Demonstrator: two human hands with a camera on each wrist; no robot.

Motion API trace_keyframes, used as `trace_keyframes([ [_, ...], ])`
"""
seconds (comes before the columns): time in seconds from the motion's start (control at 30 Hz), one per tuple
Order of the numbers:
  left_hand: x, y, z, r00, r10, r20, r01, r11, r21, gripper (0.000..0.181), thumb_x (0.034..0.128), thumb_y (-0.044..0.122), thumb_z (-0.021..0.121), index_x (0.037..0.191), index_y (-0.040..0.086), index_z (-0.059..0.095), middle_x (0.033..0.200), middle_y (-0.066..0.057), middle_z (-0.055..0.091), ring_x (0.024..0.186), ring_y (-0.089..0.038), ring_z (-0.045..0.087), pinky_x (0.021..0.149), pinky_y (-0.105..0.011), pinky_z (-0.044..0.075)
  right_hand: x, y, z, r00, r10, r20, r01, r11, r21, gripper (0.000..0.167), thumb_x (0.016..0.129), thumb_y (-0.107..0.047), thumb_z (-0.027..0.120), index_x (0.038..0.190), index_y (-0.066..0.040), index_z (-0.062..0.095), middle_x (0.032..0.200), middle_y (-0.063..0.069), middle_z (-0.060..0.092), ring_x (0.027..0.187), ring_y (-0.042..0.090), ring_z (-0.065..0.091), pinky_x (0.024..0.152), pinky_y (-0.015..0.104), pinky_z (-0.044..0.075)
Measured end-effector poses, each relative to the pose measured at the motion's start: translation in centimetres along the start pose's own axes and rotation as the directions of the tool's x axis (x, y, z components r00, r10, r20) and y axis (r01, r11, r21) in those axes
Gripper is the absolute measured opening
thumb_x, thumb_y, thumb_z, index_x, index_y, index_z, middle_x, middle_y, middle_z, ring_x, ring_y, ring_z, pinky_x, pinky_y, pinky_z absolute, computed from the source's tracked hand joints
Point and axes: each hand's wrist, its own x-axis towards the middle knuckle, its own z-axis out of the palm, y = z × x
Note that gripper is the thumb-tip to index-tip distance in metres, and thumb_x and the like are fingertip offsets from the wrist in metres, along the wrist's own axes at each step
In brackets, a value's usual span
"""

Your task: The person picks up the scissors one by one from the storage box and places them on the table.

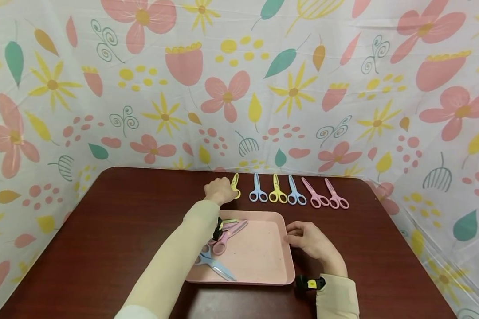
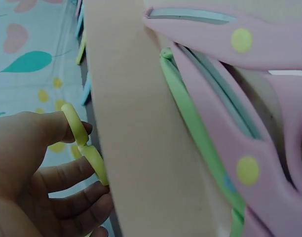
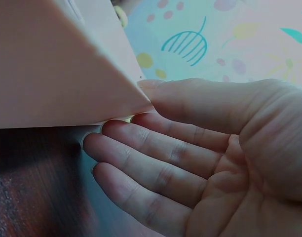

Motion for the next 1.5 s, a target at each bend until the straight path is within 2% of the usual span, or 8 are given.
trace_keyframes([
  [0.2, 1.0, 0.3, 1.1, 0.999, -0.035, -0.003, 0.035, 0.999, 0.010, 0.031, 0.0873, 0.043, 0.067, 0.079, 0.013, 0.062, 0.080, -0.004, 0.059, 0.084, -0.026, 0.060, 0.085, -0.049, 0.042, -0.1, 0.0, 0.1, 1.000, 0.013, 0.000, -0.013, 1.000, 0.008, 0.021, 0.089, -0.006, 0.069, 0.108, 0.004, 0.065, 0.092, 0.010, 0.069, 0.081, 0.020, 0.065, 0.074, 0.037, 0.054],
  [0.4, 1.5, 0.4, 1.8, 0.998, -0.064, 0.000, 0.064, 0.998, 0.027, 0.033, 0.0872, 0.044, 0.066, 0.077, 0.013, 0.062, 0.078, -0.004, 0.060, 0.082, -0.027, 0.062, 0.085, -0.050, 0.042, -0.1, 0.0, 0.1, 1.000, 0.009, 0.006, -0.009, 1.000, 0.011, 0.021, 0.089, -0.006, 0.068, 0.107, 0.004, 0.065, 0.092, 0.010, 0.069, 0.081, 0.020, 0.066, 0.074, 0.037, 0.054],
  [0.7, 2.1, 0.7, 3.3, 0.999, -0.042, 0.016, 0.042, 0.999, 0.003, 0.029, 0.0874, 0.038, 0.067, 0.079, 0.012, 0.059, 0.080, -0.005, 0.058, 0.085, -0.028, 0.059, 0.083, -0.049, 0.042, -0.1, 0.1, 0.3, 1.000, 0.013, 0.011, -0.013, 1.000, 0.020, 0.022, 0.088, -0.005, 0.068, 0.107, 0.005, 0.065, 0.093, 0.011, 0.069, 0.082, 0.020, 0.066, 0.074, 0.037, 0.054],
  [0.93, 3.4, 0.8, 4.2, 0.998, -0.058, 0.026, 0.058, 0.998, 0.017, 0.026, 0.0886, 0.037, 0.068, 0.083, 0.013, 0.060, 0.080, -0.006, 0.058, 0.089, -0.030, 0.059, 0.081, -0.048, 0.044, -0.1, 0.0, 0.2, 1.000, 0.003, 0.014, -0.003, 1.000, 0.010, 0.022, 0.088, -0.005, 0.069, 0.107, 0.006, 0.064, 0.092, 0.011, 0.069, 0.082, 0.020, 0.066, 0.073, 0.036, 0.053],
  [1.27, 3.5, 1.3, 4.4, 0.997, -0.059, 0.047, 0.058, 0.998, 0.025, 0.034, 0.0915, 0.046, 0.065, 0.092, 0.012, 0.063, 0.097, -0.010, 0.062, 0.098, -0.032, 0.058, 0.079, -0.048, 0.047, 0.0, 0.1, 0.0, 1.000, 0.023, 0.009, -0.023, 1.000, 0.014, 0.022, 0.088, -0.005, 0.069, 0.107, 0.005, 0.065, 0.092, 0.010, 0.069, 0.082, 0.020, 0.066, 0.074, 0.037, 0.053],
  [1.5, 3.0, 1.2, 3.9, 0.999, -0.030, 0.038, 0.029, 0.999, 0.029, 0.037, 0.0933, 0.049, 0.061, 0.084, 0.013, 0.064, 0.092, -0.009, 0.063, 0.091, -0.030, 0.061, 0.071, -0.045, 0.049, 0.0, 0.1, 0.0, 1.000, 0.020, 0.001, -0.020, 1.000, 0.015, 0.022, 0.089, -0.007, 0.069, 0.107, 0.004, 0.066, 0.092, 0.010, 0.070, 0.082, 0.019, 0.066, 0.075, 0.036, 0.053],
])
